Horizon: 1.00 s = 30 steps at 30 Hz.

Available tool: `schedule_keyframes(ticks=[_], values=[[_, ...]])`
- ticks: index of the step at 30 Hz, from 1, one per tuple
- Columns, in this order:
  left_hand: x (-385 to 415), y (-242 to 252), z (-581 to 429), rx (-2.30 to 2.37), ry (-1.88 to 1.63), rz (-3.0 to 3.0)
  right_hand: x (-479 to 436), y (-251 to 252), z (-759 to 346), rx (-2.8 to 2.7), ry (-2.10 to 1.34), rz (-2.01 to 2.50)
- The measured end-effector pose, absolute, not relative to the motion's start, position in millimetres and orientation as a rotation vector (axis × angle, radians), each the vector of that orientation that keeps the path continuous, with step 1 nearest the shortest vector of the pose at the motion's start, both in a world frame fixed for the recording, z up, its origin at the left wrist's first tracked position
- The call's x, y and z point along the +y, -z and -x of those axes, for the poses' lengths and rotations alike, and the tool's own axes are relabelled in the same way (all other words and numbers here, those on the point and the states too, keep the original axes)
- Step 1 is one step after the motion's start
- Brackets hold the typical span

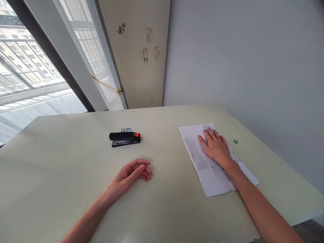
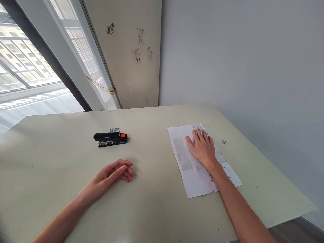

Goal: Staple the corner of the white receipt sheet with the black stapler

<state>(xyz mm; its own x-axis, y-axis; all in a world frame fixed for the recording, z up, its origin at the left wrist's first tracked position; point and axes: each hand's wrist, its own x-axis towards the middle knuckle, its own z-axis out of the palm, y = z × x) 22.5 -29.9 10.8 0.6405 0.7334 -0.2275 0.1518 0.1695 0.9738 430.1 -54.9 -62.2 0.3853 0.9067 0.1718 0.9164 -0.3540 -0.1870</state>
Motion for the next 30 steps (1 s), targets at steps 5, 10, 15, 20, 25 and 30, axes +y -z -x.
schedule_keyframes(ticks=[5, 10, 15, 20, 25, 30], values=[[-29.5, -11.8, -22.4, 0.818, -0.485, -1.372, -58.9, 50.6, -400.6, -1.726, 0.094, 2.330], [-31.6, -9.8, -23.6, 0.824, -0.502, -1.406, -67.7, 29.8, -360.8, -1.780, -0.237, 1.929], [-41.9, -6.6, -26.6, 0.978, -0.595, -1.644, -68.7, 18.7, -352.7, -1.642, -0.549, 1.599], [-45.4, -3.4, -26.2, 0.950, -0.655, -2.082, -66.1, 21.2, -352.7, -1.709, -0.549, 1.561], [-43.8, 0.3, -25.5, 0.814, -0.530, -2.340, -66.3, 22.0, -348.8, -1.727, -0.544, 1.546], [-56.0, 1.1, -15.4, 0.822, -0.371, -2.434, -67.3, 22.4, -350.2, -1.736, -0.534, 1.541]])
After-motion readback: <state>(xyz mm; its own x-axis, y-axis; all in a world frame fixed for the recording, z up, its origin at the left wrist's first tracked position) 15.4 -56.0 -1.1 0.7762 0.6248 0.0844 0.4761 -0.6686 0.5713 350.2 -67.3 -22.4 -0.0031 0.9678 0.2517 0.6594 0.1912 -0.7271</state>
